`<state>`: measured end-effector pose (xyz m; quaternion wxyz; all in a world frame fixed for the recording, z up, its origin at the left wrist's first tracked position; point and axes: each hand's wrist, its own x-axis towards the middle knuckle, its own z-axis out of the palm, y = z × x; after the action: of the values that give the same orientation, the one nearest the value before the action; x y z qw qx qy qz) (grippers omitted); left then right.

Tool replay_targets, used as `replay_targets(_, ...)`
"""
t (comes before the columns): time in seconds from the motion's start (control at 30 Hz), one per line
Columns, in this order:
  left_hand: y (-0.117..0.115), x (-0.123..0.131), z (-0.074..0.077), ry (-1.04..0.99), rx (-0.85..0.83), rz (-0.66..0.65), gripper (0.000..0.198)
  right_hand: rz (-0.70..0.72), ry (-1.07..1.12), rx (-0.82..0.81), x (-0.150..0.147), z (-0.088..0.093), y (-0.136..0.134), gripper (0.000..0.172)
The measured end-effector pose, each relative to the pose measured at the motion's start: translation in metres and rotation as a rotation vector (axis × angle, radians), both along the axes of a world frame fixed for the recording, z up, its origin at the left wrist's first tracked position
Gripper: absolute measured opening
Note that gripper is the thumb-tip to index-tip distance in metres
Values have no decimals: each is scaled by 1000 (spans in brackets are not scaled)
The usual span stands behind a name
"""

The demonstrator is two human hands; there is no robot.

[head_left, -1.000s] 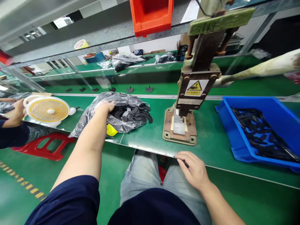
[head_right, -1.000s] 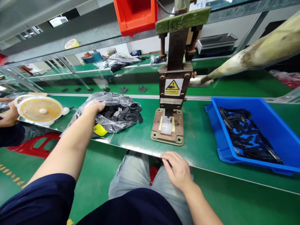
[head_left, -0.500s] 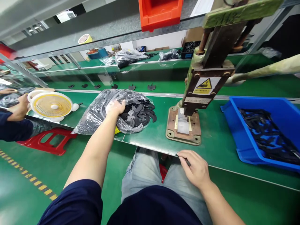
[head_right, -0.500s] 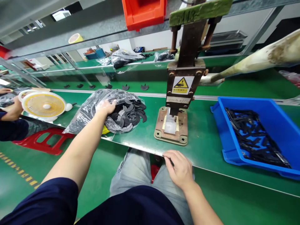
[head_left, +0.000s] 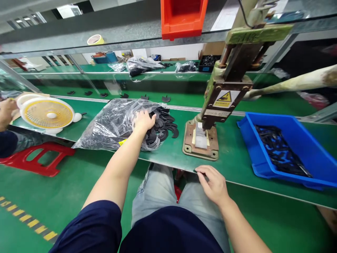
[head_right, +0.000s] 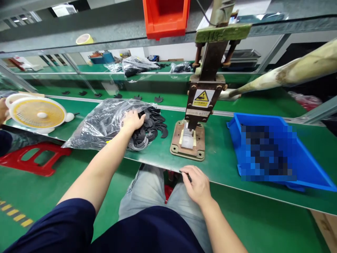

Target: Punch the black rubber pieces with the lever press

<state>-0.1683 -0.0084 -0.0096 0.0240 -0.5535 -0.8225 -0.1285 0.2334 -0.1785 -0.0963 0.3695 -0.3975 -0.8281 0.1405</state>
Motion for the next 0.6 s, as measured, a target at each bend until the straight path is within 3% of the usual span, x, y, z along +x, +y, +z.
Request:
replay_targets(0.37, -17, 56, -18, 18, 9, -297, 60, -13, 4, -4, -1, 1, 0, 15)
replay_targets(0.6, -24, 66, -17, -44, -13, -678, 51, 1, 12, 7, 0, 3, 0, 15)
